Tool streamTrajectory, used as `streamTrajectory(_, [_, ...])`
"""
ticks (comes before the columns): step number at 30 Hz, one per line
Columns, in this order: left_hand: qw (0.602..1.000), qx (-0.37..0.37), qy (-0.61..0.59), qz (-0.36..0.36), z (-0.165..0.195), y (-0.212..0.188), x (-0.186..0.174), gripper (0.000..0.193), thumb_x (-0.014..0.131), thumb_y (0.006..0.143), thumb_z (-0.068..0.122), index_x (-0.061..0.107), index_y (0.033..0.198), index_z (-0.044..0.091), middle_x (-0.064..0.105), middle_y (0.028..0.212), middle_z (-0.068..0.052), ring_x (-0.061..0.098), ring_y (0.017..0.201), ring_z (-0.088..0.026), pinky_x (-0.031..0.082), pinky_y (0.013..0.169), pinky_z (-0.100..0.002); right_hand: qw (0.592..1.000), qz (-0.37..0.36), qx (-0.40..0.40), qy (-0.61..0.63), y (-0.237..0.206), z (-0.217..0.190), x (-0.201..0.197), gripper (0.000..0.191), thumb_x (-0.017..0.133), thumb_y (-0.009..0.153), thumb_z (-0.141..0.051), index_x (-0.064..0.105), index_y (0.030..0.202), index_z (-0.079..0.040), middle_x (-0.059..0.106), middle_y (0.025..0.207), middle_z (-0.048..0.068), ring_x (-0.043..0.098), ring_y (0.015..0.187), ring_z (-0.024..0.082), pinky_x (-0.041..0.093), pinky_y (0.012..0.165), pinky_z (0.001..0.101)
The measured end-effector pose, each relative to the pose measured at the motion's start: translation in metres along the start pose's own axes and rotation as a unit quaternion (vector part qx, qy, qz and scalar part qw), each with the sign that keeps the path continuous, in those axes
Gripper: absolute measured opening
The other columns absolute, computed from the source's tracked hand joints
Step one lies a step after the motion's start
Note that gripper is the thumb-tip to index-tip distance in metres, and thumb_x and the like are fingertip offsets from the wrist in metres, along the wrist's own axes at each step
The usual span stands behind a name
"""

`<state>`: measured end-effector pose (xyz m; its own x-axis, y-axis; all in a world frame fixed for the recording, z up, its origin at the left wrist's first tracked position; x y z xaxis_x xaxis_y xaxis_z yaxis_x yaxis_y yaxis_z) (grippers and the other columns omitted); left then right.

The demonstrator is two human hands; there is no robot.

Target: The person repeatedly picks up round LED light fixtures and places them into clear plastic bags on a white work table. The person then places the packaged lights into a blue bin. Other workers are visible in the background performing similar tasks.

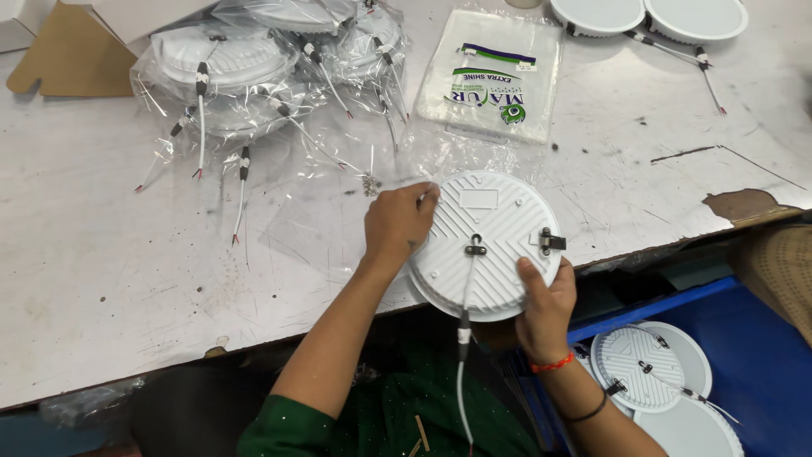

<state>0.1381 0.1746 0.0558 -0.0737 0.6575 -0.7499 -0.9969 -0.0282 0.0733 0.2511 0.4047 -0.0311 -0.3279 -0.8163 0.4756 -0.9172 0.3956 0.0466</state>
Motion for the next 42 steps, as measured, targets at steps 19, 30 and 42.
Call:
streamTrajectory(19, [0.999,0.004,-0.048,-0.009,-0.003,-0.007,0.006,0.022,0.064,0.093,0.031,0.078,0.107,0.021,0.076,0.075,-0.007,0.074,0.071,-0.026,0.057,0.070,-0.040,0.991,0.039,-0.125,-0.036,0.007,-0.032,-0.009,0.039,0.068,0.102,-0.005,0.045,0.132,0.003,0.062,0.118,0.010,0.060,0.103,0.012,0.053,0.095,0.0274])
streamTrajectory(30, [0.963,0.204,-0.114,0.137,0.021,-0.045,0.037,0.021,0.065,0.099,0.018,0.063,0.117,0.007,0.073,0.126,-0.007,0.053,0.141,-0.037,0.031,0.118,-0.059,0.992,0.019,-0.046,-0.115,-0.009,0.005,0.016,0.036,0.070,0.097,-0.008,0.049,0.124,0.003,0.064,0.109,0.010,0.060,0.093,0.011,0.053,0.083,0.0251])
streamTrajectory(42, [0.928,0.346,-0.063,0.122,0.051,-0.065,0.029,0.016,0.063,0.099,0.011,0.068,0.114,0.009,0.075,0.122,-0.004,0.061,0.134,-0.029,0.032,0.118,-0.062,0.991,-0.124,0.018,-0.055,-0.005,0.010,0.048,0.056,0.067,0.090,0.000,0.043,0.141,0.001,0.065,0.117,0.011,0.066,0.102,0.015,0.057,0.087,0.0292])
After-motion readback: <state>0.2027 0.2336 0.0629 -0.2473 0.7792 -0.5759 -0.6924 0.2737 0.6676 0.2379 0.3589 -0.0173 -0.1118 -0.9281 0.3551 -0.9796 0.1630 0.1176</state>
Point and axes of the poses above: each hand's wrist, its own y-axis towards the middle knuckle, its own x-axis out of the palm, z = x × y, the point moved 5 cm from there along y, towards the middle knuckle
